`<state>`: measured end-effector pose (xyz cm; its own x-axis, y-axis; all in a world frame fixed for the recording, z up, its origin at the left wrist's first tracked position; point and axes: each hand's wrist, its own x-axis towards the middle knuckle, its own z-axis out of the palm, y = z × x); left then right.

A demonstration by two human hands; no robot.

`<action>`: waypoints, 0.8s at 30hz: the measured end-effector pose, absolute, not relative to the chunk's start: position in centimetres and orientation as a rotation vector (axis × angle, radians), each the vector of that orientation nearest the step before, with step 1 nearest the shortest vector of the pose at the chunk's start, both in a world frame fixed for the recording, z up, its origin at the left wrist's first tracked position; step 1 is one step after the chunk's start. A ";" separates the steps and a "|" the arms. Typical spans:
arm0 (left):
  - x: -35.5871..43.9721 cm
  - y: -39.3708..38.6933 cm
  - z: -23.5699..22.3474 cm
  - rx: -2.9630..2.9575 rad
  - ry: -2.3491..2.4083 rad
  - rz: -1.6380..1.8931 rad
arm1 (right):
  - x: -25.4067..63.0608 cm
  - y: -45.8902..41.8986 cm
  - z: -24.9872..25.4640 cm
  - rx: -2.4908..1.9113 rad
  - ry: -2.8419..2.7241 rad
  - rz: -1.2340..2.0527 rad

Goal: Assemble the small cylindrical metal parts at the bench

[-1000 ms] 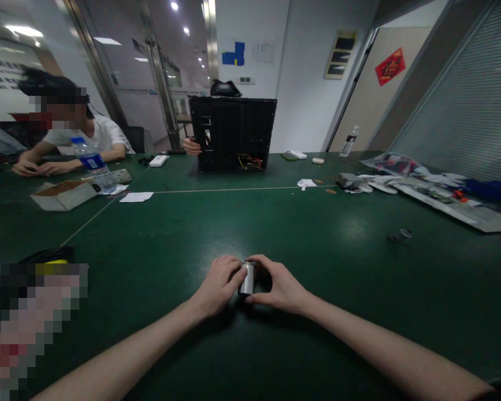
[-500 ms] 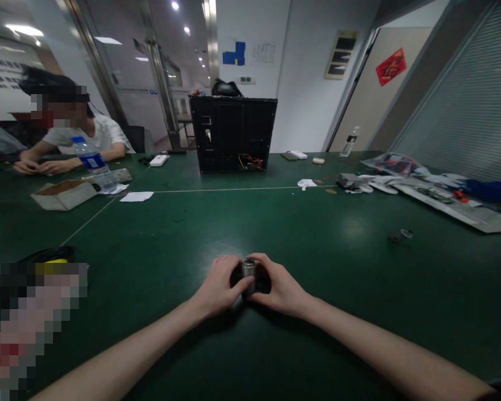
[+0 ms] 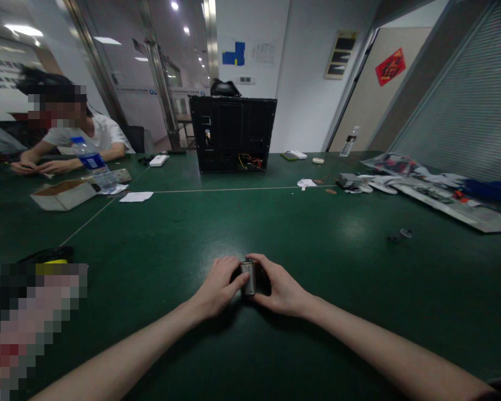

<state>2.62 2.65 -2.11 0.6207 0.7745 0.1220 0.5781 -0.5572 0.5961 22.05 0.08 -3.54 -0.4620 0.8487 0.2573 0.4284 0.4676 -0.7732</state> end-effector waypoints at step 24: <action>2.7 2.5 -1.7 2.327 1.046 0.535 | 22.3 0.5 -2.9 -1.052 -1.956 1.148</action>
<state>2.74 2.51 -1.72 0.6222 0.7709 0.1361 0.5618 -0.5609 0.6081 22.29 0.54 -2.91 -0.4820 0.8679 0.1202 0.3180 0.3011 -0.8990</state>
